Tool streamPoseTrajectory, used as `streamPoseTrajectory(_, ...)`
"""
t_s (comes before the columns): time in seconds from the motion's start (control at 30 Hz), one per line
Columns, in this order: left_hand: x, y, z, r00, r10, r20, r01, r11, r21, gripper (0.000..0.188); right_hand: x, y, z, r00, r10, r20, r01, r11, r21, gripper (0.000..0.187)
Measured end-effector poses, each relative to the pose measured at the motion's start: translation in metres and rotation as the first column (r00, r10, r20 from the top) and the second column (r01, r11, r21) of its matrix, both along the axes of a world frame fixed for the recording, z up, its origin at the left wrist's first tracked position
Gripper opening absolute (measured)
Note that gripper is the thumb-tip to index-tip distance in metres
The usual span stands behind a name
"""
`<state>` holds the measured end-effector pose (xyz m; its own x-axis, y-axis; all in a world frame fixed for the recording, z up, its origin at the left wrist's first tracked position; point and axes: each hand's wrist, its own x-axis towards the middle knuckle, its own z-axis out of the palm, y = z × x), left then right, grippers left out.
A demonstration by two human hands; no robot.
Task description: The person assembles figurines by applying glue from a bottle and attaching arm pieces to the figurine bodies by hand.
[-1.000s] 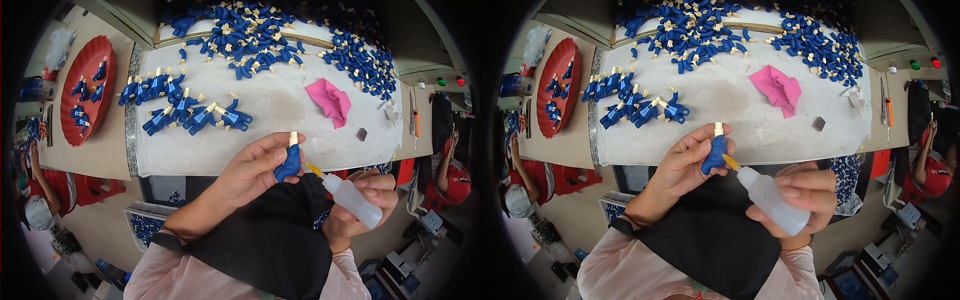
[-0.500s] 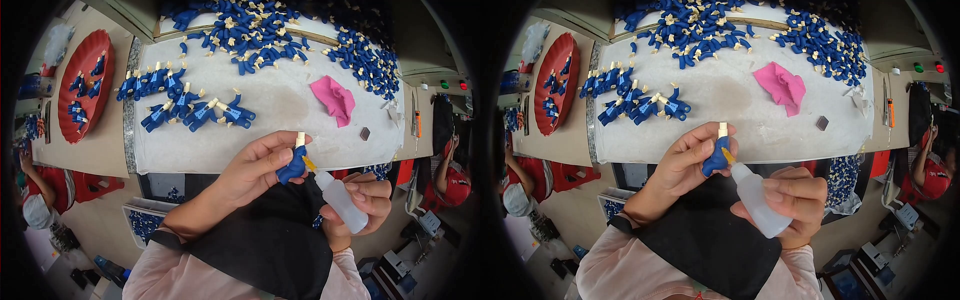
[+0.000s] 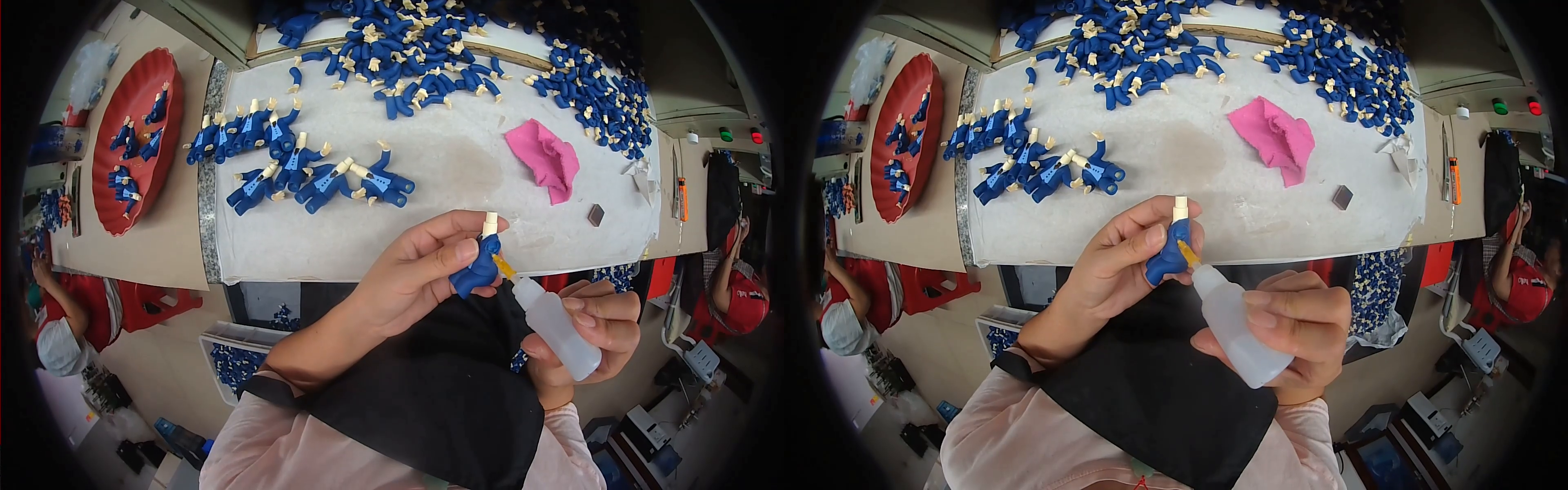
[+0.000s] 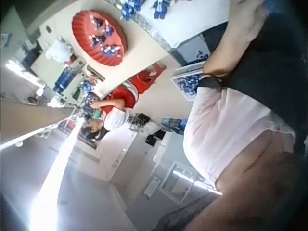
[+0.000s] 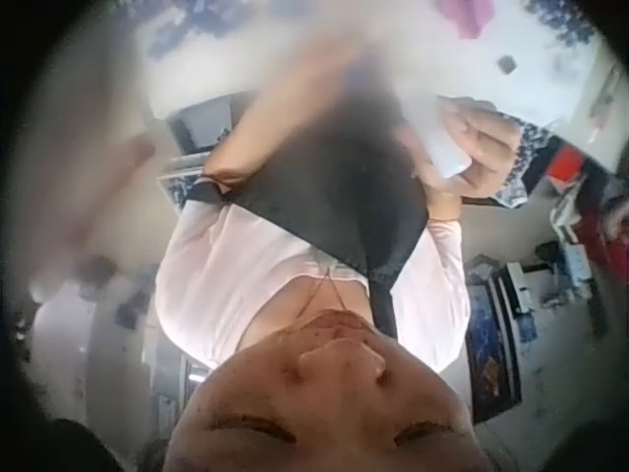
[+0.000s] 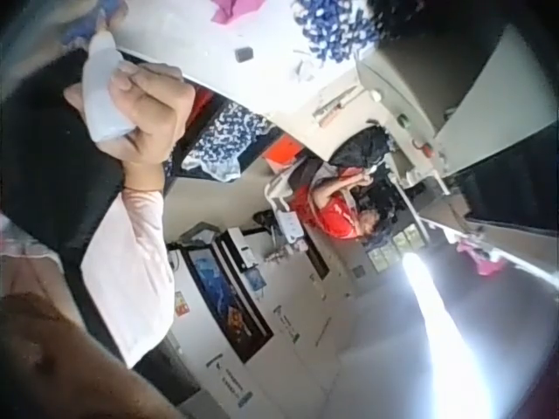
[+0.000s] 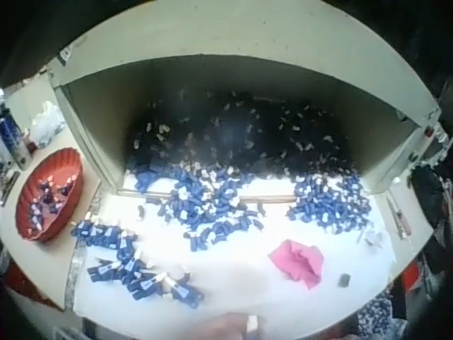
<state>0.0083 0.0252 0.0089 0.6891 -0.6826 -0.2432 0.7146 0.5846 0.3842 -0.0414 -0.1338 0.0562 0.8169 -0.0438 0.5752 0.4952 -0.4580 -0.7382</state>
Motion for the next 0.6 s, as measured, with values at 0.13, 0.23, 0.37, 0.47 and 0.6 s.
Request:
streamPoseTrajectory(0.13,0.0003,0.0006,-0.0012,1.0,-0.012,0.01,0.012,1.0,-0.016,0.035,0.0005,0.0033,-0.0022,1.0,-0.023,0.01,0.022,0.999,0.045,0.046)
streamPoseTrajectory(0.23,0.0003,0.0009,-0.0006,1.0,-0.011,0.001,0.011,1.0,-0.015,0.035,0.0012,0.0042,-0.0025,0.999,-0.049,0.023,0.047,0.997,0.06,0.046)
streamPoseTrajectory(0.37,0.0001,0.0011,-0.0014,1.0,-0.004,-0.005,0.004,1.0,-0.019,0.034,0.0023,0.0033,-0.0038,0.998,-0.043,0.039,0.042,0.999,0.027,0.045)
streamPoseTrajectory(0.47,0.0006,0.0008,-0.0006,1.0,0.017,-0.004,-0.017,1.0,-0.006,0.033,0.0027,0.0024,-0.0048,0.998,-0.04,0.049,0.039,0.999,0.017,0.046)
streamPoseTrajectory(0.6,0.0009,0.0007,0.0017,0.999,0.033,0.039,-0.034,0.999,0.029,0.032,0.0013,0.0003,-0.003,0.999,-0.02,0.045,0.022,0.999,-0.034,0.046)
